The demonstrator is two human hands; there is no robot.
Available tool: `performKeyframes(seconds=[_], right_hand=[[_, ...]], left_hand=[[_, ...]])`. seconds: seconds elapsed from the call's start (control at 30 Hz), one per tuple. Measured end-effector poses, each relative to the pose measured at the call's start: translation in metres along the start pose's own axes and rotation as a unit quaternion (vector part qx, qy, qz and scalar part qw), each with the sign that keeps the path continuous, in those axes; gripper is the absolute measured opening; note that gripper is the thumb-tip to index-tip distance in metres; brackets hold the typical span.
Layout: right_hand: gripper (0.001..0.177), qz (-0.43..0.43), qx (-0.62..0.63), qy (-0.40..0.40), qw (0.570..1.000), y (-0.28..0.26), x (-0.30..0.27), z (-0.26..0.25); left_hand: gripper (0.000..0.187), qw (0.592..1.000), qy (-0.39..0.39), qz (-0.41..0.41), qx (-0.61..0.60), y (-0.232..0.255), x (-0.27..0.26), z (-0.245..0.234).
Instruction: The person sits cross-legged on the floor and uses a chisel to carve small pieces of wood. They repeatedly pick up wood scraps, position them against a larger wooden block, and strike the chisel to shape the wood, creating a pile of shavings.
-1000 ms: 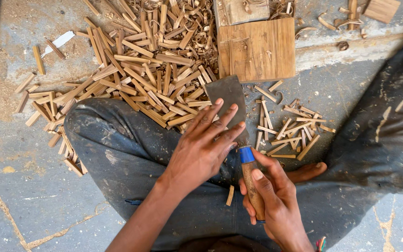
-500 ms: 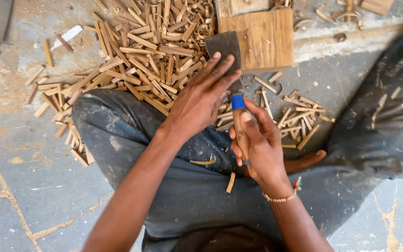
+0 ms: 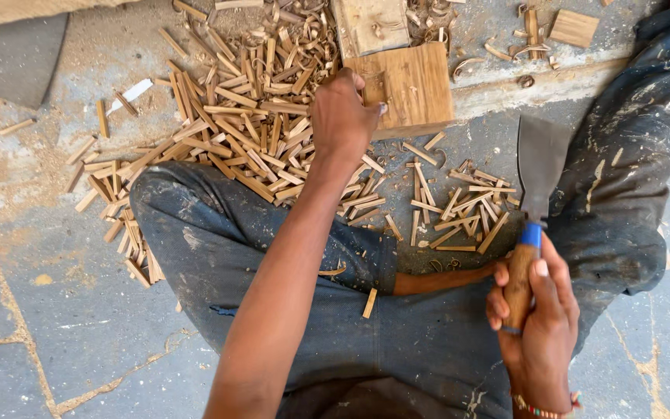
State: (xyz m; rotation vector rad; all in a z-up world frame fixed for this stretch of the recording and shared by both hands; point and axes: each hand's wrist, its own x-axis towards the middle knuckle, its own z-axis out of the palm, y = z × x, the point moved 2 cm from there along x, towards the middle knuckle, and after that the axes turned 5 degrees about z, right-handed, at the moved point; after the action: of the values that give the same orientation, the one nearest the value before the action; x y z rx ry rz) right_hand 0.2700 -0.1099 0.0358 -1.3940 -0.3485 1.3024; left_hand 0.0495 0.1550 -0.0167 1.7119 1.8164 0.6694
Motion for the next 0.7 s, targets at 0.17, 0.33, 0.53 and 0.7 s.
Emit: performKeyframes(seconds=[0.17, 0.33, 0.53, 0.7], right_hand=[[0.053, 0.05, 0.02, 0.029, 0.998, 0.024, -0.013, -0.021], [0.054, 0.069, 0.005, 0.019, 0.997, 0.029, -0.009, -0.023], [0.053, 0.064, -0.041, -0.012, 0.997, 0.011, -0.002, -0.009], [0.05, 0.074, -0.069, -0.064, 0.993, 0.012, -0.004, 0.014]], left_hand=[[0.009, 0.973, -0.054, -0.178, -0.138, 0.002, 0.005, -0.01], [0.01, 0.98, -0.092, -0.154, -0.081, -0.003, 0.01, -0.025], [0.011, 0.978, -0.063, -0.139, -0.141, -0.016, 0.014, -0.018], [0.019, 0.993, 0.015, 0.048, -0.105, -0.023, -0.016, -0.031]])
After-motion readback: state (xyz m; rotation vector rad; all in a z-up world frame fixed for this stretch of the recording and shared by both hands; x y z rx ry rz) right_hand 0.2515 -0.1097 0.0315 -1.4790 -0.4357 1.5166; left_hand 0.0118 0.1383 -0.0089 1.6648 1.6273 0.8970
